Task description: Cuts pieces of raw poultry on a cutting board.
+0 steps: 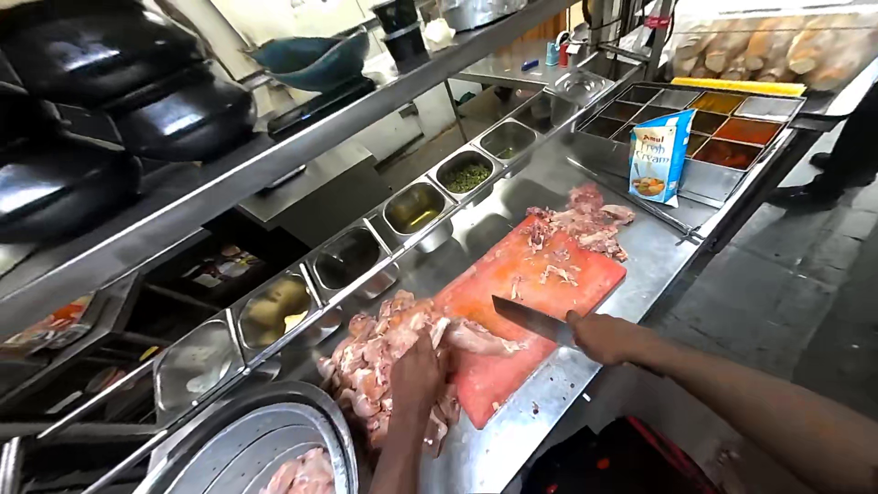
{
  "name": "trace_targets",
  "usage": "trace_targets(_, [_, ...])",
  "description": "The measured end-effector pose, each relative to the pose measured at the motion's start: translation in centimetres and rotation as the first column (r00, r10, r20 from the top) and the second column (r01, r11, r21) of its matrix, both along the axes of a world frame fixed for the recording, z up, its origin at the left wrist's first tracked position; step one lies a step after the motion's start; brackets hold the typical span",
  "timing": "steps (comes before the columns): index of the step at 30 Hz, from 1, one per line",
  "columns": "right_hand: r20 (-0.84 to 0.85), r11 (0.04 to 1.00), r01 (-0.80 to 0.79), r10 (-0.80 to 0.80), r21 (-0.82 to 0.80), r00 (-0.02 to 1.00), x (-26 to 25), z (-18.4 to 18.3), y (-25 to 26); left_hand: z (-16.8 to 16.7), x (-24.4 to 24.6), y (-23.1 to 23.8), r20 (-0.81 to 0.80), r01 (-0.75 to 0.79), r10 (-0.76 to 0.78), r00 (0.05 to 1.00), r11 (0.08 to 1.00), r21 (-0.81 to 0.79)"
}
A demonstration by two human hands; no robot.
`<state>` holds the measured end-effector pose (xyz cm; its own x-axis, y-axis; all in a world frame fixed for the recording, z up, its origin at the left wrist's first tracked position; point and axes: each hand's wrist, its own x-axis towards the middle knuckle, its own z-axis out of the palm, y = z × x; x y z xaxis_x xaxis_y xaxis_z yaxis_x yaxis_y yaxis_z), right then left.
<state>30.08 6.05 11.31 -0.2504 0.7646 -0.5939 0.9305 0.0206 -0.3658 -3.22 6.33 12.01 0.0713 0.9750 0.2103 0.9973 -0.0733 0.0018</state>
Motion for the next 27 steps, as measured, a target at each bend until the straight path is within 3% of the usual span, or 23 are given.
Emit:
trace_targets(3, [0.012, 0.991, 0.115, -0.116, 0.075, 0.993, 3.4, -1.1, 2.6, 2.2, -1.2, -0.3, -0.057, -0.046, 0.043, 0.997, 0.998, -0.046])
trace_targets(7, [0.005, 0.927, 0.299, -0.308, 0.227, 0.951, 9.2, -2.3, 7.5, 3.5, -1.2, 0.0, -0.077, -0.007, 0.013, 0.997, 0.997, 0.081])
trace_targets(9, [-0.027, 0.894, 0.375, -0.381, 0.244, 0.924, 8.9, -0.5, 7.5, 4.9, -0.1, 0.6, -0.080, -0.024, 0.028, 0.996, 0.999, 0.046])
trace_targets(13, [-0.304, 0.877, 0.434, -0.365, 0.206, 0.880, 4.8, 1.3, 2.7, 6.9, 2.1, 1.8, -0.155, -0.141, 0.117, 0.981, 0.978, -0.151])
trace_targets(15, [-0.324, 0.907, 0.386, -0.319, 0.168, 0.891, 0.7, 1.9, -0.8, 6.8, 2.7, 1.8, -0.182, -0.150, 0.117, 0.976, 0.972, -0.180])
trace_targets(18, [-0.182, 0.995, 0.099, -0.097, 0.000, 0.979, -4.2, 1.6, -4.0, 7.1, 3.0, 1.4, -0.196, -0.150, 0.113, 0.974, 0.971, -0.186])
trace_targets(20, [-0.103, 0.998, -0.003, -0.004, -0.067, 0.995, -5.0, 1.4, -4.4, 8.2, 2.3, 1.0, -0.195, -0.177, 0.140, 0.971, 0.966, -0.186])
trace_targets(23, [-0.057, 0.998, -0.020, 0.016, -0.066, 0.998, -4.0, 1.4, -3.8, 10.0, 0.4, 0.4, -0.163, -0.217, 0.190, 0.968, 0.961, -0.171])
trace_targets(27, [-0.001, 0.999, 0.003, -0.003, -0.041, 1.000, -2.8, 0.9, -3.2, 10.3, -0.6, -0.5, -0.107, -0.161, 0.146, 0.984, 0.975, -0.154])
